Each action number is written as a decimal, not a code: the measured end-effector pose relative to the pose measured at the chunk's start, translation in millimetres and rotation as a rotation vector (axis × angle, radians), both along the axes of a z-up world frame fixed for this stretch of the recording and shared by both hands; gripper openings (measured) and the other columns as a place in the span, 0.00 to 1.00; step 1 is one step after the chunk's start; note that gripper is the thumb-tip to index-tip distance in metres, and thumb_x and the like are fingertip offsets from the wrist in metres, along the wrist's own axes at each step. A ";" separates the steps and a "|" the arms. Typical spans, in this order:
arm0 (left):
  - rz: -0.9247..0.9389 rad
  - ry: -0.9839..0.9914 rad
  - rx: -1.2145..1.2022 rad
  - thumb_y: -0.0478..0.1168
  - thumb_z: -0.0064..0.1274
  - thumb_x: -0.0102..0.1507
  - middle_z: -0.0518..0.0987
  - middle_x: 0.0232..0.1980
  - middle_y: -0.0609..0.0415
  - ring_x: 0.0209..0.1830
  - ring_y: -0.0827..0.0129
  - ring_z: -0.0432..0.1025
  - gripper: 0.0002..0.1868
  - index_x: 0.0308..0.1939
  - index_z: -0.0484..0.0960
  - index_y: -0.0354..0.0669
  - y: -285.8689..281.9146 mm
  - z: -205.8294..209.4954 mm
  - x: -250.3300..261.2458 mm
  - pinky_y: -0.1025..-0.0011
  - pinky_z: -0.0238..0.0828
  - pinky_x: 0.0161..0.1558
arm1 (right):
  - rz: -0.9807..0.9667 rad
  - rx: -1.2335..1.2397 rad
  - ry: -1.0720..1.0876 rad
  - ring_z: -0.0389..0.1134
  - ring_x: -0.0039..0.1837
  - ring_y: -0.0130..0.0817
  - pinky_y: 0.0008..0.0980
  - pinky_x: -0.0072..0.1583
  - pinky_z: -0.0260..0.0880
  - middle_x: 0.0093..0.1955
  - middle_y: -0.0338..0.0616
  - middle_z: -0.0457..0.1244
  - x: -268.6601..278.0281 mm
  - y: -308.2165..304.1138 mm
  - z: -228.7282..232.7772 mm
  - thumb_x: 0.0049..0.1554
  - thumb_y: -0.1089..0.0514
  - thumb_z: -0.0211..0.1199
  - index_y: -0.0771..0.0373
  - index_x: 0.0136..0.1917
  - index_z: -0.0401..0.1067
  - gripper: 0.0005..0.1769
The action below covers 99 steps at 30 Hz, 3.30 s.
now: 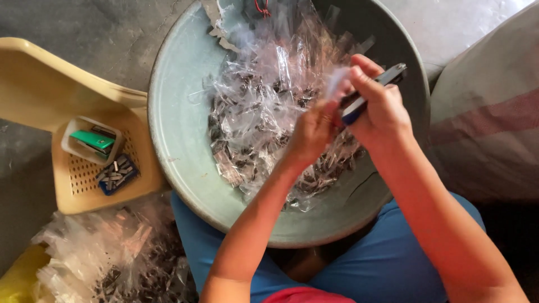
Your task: Manually filling small plastic bags with components and sealing them using a handheld tool.
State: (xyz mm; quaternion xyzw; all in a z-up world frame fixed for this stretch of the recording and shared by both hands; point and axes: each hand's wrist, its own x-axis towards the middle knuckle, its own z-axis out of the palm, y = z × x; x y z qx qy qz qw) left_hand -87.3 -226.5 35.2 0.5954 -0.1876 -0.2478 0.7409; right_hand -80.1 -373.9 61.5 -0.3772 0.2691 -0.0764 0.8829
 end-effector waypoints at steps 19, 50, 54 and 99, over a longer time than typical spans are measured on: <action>-0.211 0.285 0.284 0.43 0.48 0.70 0.73 0.23 0.57 0.16 0.73 0.69 0.09 0.40 0.75 0.41 106.7 -3.8 -66.3 0.75 0.66 0.21 | -0.133 -0.395 -0.022 0.59 0.22 0.38 0.38 0.26 0.58 0.21 0.44 0.54 27.0 -40.1 -6.9 0.55 0.39 0.69 0.56 0.28 0.62 0.27; 0.329 -0.144 0.918 0.32 0.48 0.64 0.78 0.57 0.45 0.54 0.54 0.74 0.15 0.56 0.76 0.39 235.0 -64.1 0.5 0.60 0.72 0.57 | 0.890 -1.391 0.324 0.60 0.45 0.28 0.37 0.48 0.63 0.43 0.36 0.61 -32.0 6.0 -34.2 0.67 0.59 0.66 0.63 0.39 0.71 0.15; 0.061 0.245 1.456 0.36 0.50 0.63 0.78 0.62 0.41 0.60 0.46 0.75 0.22 0.62 0.76 0.37 190.4 -147.0 49.4 0.54 0.76 0.57 | 0.848 -1.425 0.124 0.59 0.39 0.28 0.32 0.43 0.59 0.33 0.43 0.62 -41.8 -5.1 6.2 0.70 0.60 0.67 0.63 0.57 0.80 0.06; 0.077 -0.051 0.628 0.37 0.69 0.58 0.71 0.42 0.56 0.35 0.71 0.69 0.38 0.65 0.60 0.46 78.2 -9.4 42.1 0.79 0.72 0.30 | 0.312 -1.102 -0.214 0.66 0.43 0.36 0.28 0.45 0.67 0.50 0.58 0.66 -43.3 -60.7 34.9 0.80 0.68 0.60 0.70 0.63 0.70 0.02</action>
